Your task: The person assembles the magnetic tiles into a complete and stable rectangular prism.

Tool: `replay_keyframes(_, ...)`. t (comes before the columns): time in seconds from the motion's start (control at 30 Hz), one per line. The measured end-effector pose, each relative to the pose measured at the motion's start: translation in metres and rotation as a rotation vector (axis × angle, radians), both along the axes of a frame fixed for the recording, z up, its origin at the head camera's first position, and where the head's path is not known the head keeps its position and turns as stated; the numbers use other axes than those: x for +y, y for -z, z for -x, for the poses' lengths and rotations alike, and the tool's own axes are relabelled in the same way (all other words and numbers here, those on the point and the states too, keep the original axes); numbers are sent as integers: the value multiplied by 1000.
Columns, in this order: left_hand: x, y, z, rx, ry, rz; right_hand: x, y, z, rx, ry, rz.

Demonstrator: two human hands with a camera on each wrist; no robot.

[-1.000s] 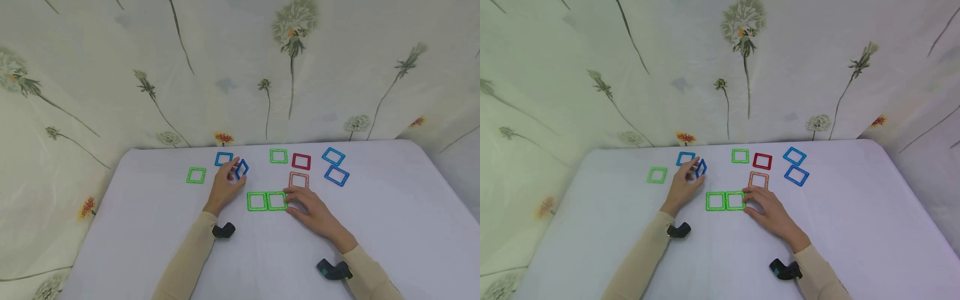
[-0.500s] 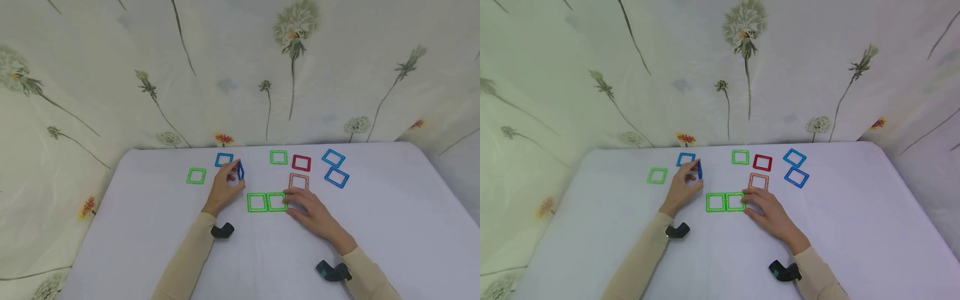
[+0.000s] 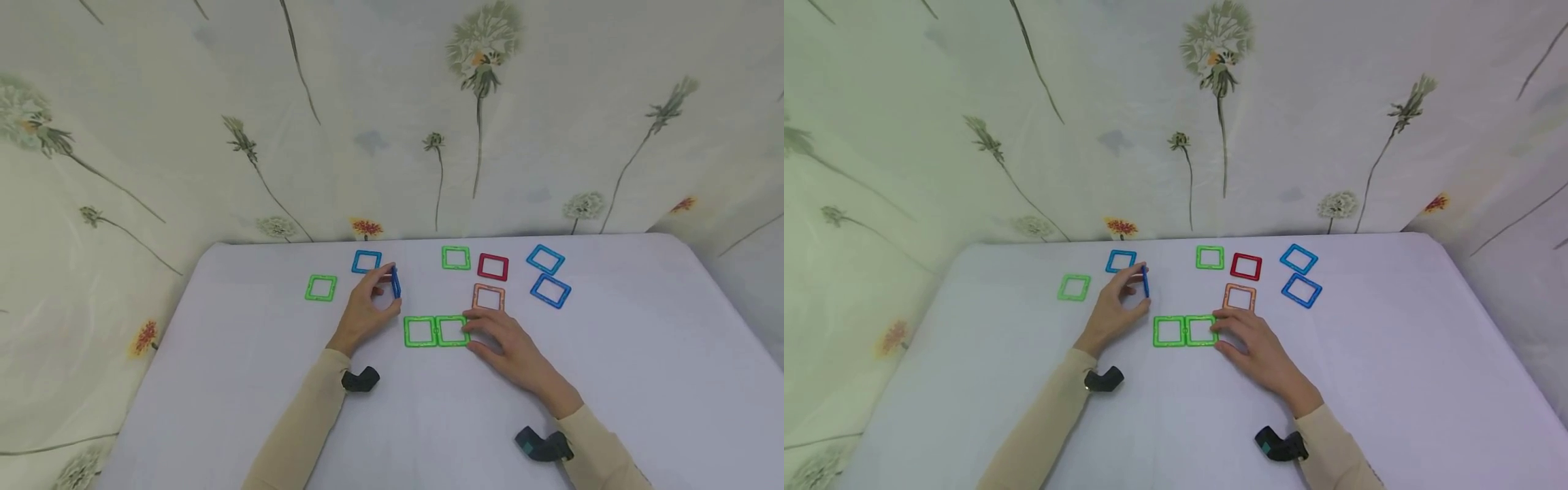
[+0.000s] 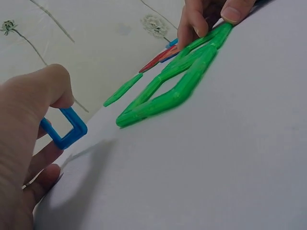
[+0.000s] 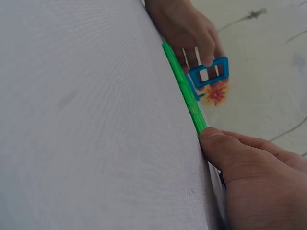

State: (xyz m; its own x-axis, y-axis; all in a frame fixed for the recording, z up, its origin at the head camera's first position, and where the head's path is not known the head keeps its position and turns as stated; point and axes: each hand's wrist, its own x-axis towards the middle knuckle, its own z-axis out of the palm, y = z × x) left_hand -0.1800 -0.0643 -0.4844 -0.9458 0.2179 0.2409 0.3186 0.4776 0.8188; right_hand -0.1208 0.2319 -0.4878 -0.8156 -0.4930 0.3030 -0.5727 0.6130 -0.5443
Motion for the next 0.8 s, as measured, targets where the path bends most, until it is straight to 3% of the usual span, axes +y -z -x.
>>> replay_keyframes(0.2, 0, -3, -7, -36, 42, -14, 1, 2, 1, 16, -10, 13)
replay_keyframes(0.53, -1, -4, -15, -18, 126, -59, 2, 5, 1, 2, -7, 15)
replay_keyframes(0.63, 1, -10, -21, -12, 146, -62, 3, 6, 1, -8, -4, 12)
replay_keyframes(0.8, 1, -31, -33, 15, 192, -81, 3, 6, 2, -9, -11, 15)
